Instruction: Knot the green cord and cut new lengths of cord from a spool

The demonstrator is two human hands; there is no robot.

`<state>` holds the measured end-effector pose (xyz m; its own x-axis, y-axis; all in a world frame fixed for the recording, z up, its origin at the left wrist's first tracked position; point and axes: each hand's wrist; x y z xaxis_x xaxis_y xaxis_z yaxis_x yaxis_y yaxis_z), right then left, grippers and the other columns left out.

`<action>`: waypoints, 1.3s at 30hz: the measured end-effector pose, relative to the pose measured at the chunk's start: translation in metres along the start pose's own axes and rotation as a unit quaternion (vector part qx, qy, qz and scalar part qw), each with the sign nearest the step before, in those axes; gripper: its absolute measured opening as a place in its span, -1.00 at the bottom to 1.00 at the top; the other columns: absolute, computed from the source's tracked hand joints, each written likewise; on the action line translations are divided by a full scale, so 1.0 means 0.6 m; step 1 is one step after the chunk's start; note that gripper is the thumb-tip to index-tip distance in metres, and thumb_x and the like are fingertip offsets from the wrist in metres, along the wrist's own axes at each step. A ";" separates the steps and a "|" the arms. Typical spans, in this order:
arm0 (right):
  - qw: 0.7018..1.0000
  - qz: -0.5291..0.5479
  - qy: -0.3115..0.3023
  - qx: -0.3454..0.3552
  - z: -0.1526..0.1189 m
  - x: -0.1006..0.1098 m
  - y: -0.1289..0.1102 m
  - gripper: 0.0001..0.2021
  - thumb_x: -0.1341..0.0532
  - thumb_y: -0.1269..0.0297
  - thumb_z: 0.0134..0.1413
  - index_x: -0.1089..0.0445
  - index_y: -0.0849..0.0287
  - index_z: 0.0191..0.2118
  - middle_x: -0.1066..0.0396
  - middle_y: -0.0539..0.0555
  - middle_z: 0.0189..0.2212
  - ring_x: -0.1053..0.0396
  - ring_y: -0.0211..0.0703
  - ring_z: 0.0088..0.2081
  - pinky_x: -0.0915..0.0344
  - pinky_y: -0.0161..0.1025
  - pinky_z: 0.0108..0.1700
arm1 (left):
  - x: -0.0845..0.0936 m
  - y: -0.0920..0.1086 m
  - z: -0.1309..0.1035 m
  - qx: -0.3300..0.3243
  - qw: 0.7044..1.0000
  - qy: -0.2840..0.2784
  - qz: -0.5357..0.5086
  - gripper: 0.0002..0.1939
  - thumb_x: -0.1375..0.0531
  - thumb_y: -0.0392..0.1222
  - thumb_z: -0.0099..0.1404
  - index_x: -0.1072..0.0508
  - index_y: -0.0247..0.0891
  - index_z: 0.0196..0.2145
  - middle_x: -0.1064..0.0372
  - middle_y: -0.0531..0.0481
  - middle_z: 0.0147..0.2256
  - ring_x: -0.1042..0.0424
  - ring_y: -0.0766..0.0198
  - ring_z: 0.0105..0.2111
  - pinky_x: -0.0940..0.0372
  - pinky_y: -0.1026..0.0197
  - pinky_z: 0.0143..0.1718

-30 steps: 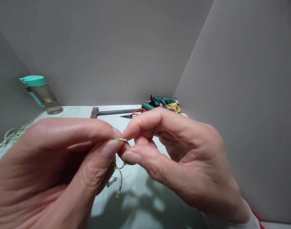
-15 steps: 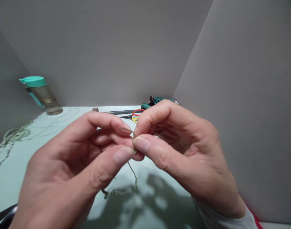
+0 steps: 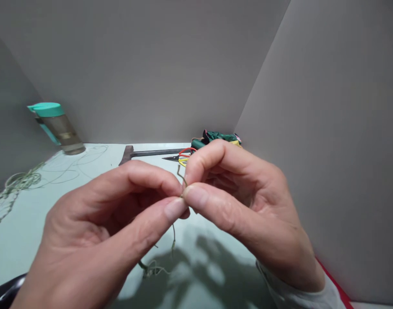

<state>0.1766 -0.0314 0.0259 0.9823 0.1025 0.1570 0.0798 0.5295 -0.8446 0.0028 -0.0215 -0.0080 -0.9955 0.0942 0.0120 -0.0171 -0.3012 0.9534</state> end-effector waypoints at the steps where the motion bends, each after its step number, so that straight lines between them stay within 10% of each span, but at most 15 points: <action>1: 1.000 -0.002 -0.001 0.012 0.001 0.000 0.001 -0.84 -0.26 0.46 0.19 -0.38 0.06 -0.38 -0.47 -0.02 -0.43 -0.44 -0.17 -0.42 -0.50 -0.21 -0.40 | 0.000 0.002 0.000 0.006 1.000 -0.006 -0.006 -0.90 -0.41 -0.13 0.18 -0.64 0.14 -0.37 -0.55 0.11 -0.32 -0.54 0.12 -0.31 -0.49 0.23 -0.45; 10: 0.984 -0.107 0.047 0.137 -0.007 -0.002 0.023 -0.74 -0.30 0.56 0.14 -0.49 -0.04 -0.27 -0.48 -0.03 -0.33 -0.49 -0.10 -0.26 -0.55 -0.08 -0.17 | -0.005 0.004 0.012 0.034 0.995 -0.056 -0.077 -0.91 -0.44 0.00 0.22 -0.65 0.04 -0.35 -0.50 0.08 -0.42 -0.39 0.32 -0.47 -0.35 0.38 -0.50; 17: 0.916 -0.256 0.096 0.294 -0.006 -0.005 0.036 -0.59 -0.29 0.62 0.01 -0.48 -0.09 -0.13 -0.47 -0.05 -0.11 -0.47 -0.04 -0.16 -0.55 -0.02 -0.09 | -0.013 0.015 0.019 0.107 0.978 -0.078 -0.163 -0.82 -0.49 0.01 0.09 -0.62 -0.05 -0.47 -0.31 0.07 -0.52 -0.04 0.43 -0.63 -0.01 0.37 -0.69; 30: 0.876 -0.323 0.110 0.341 -0.005 0.003 0.056 -0.75 -0.29 0.56 0.05 -0.49 -0.01 -0.28 -0.55 -0.08 -0.09 -0.47 -0.14 -0.15 -0.53 -0.12 -0.14 | -0.007 0.006 0.025 0.151 0.950 -0.143 -0.231 -0.90 -0.43 -0.05 0.21 -0.62 -0.04 -0.37 -0.05 0.14 -0.53 0.18 0.45 -0.61 0.16 0.33 -0.66; 39: 0.954 -0.157 0.037 0.253 -0.002 0.017 0.045 -0.78 -0.29 0.47 0.21 -0.55 -0.01 -0.12 -0.57 0.01 -0.13 -0.56 -0.06 -0.11 -0.55 -0.11 0.00 | -0.002 0.003 0.024 0.150 0.956 -0.136 -0.211 -0.84 -0.43 -0.03 0.23 -0.57 -0.06 -0.43 -0.18 0.10 -0.48 0.00 0.42 -0.57 -0.04 0.43 -0.64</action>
<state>0.1887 -0.0172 0.0042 0.9343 -0.1782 0.3087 0.2983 0.8650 -0.4035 0.0053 -0.0083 -0.0020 -0.8445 0.4024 -0.3535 -0.3436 0.0991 0.9339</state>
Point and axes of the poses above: each hand's wrist, its own z-axis towards the middle knuckle, its own x-axis out of the back of the hand, y = z × x
